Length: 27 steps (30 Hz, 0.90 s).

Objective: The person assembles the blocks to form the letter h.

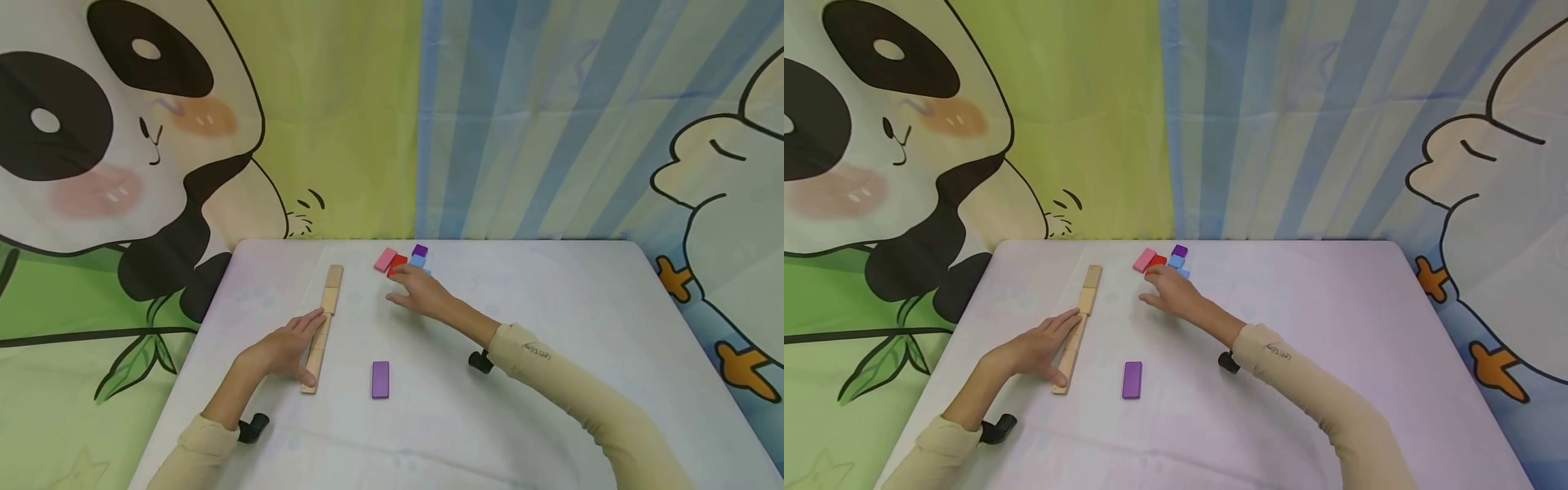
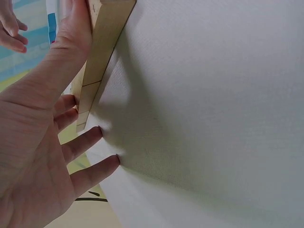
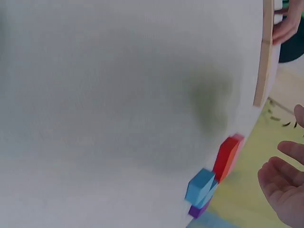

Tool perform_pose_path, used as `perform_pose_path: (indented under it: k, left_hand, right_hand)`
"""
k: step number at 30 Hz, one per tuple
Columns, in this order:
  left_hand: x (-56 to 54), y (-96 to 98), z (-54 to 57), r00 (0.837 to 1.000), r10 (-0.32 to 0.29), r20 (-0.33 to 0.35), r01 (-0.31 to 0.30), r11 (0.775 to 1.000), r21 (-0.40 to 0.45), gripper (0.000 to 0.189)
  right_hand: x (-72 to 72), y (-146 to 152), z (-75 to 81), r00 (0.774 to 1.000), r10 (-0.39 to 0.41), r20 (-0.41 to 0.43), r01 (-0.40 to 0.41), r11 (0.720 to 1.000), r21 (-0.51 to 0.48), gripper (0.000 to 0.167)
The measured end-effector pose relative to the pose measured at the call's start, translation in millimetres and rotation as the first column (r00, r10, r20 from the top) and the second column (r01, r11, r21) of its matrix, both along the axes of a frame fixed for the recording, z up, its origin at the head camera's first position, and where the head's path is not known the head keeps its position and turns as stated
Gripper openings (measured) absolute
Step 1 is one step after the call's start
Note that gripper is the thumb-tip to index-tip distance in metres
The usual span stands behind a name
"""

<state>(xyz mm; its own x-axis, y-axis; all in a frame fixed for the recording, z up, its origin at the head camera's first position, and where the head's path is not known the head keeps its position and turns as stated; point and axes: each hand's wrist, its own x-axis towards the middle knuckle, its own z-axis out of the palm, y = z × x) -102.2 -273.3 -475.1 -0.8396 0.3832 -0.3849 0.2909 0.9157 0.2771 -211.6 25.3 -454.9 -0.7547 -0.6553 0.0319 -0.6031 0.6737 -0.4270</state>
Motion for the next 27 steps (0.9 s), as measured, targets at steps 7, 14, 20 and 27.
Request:
perform_pose_path:
  k: [7,14,20,27]
  left_hand:
    - [-0.5,-0.8,-0.9,1.000,0.001,-0.001,-0.001,1.000,-0.005,0.128]
    - [-0.8,-0.7,-2.7,1.000,-0.015,-0.005,0.015,1.000,-0.008,0.128]
    - [-1.5,-1.0,-3.3,1.000,-0.018,-0.008,0.018,1.000,0.003,0.128]
    - [-2.2,-2.4,-1.4,1.000,-0.018,-0.002,0.018,1.000,-0.010,0.129]
  right_hand:
    - [-34.2,-3,-10.5,0.996,-0.074,-0.046,0.076,0.996,0.043,0.036]
    - [-53.2,-6,-20.2,0.992,-0.098,-0.081,0.105,0.990,0.097,0.039]
    - [-63.6,-9,-22.5,0.989,-0.127,-0.074,0.138,0.976,0.170,0.043]
    - [-67.1,-13,-25.4,0.988,-0.137,-0.065,0.148,0.963,0.226,0.046]
